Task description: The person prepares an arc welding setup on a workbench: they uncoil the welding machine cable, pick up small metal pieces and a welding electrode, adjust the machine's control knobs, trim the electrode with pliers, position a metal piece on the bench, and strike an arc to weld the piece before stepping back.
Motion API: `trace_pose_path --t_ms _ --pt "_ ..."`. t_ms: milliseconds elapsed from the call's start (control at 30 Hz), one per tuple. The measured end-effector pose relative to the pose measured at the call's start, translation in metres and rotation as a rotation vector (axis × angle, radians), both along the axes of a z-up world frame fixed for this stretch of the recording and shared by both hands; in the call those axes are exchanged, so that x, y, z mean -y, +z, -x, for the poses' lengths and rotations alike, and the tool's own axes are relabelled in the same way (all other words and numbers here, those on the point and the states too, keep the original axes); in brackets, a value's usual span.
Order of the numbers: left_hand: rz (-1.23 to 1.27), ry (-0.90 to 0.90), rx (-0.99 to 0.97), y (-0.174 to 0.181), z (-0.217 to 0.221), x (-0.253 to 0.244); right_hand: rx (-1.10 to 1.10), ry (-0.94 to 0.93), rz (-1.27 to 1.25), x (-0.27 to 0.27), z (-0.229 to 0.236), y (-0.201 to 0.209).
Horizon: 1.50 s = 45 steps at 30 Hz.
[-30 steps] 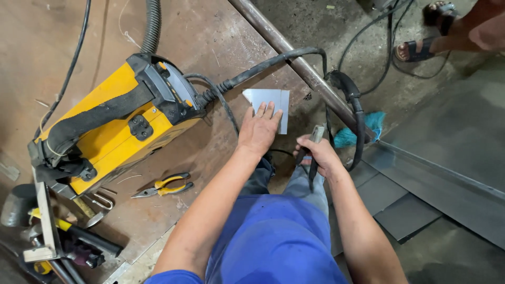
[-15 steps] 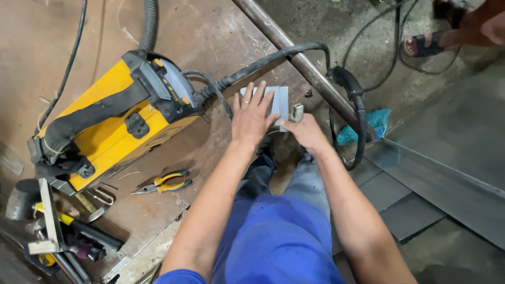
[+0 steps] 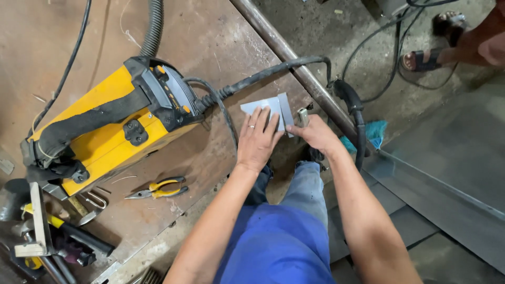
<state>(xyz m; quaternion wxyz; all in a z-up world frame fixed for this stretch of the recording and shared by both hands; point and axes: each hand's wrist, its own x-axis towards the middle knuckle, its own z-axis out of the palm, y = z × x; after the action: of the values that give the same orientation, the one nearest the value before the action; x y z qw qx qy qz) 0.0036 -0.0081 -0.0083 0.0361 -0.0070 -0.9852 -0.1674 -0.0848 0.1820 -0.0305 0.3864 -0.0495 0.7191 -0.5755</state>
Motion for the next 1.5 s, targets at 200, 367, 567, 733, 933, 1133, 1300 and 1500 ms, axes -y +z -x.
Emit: trace_pose_path --t_ms 200,367,567,733,933,1133,1300,1500 --pt "0.009 -0.037 0.002 0.014 0.007 -0.006 0.048 -0.086 -0.016 -0.001 0.0 -0.006" --pt "0.072 -0.103 0.046 0.019 0.011 0.001 0.073 -0.084 -0.058 -0.007 0.004 0.002" --pt "0.154 -0.101 -0.02 0.006 0.007 -0.017 0.019 0.008 -0.048 -0.019 0.016 -0.014" --pt "0.154 -0.096 -0.055 0.012 0.007 -0.014 0.002 0.085 -0.066 -0.026 0.027 -0.009" --pt "0.171 -0.095 -0.055 0.01 0.008 -0.015 0.071 0.195 -0.055 -0.027 0.03 -0.035" --pt "0.189 -0.065 0.036 0.022 0.016 -0.018 0.16 0.142 0.021 -0.019 0.037 -0.023" --pt "0.23 -0.074 0.068 0.016 0.013 -0.019 0.107 0.202 -0.085 -0.015 0.042 -0.01" --pt "0.254 -0.117 0.134 0.022 0.021 -0.014 0.137 0.173 -0.095 -0.016 0.039 -0.009"
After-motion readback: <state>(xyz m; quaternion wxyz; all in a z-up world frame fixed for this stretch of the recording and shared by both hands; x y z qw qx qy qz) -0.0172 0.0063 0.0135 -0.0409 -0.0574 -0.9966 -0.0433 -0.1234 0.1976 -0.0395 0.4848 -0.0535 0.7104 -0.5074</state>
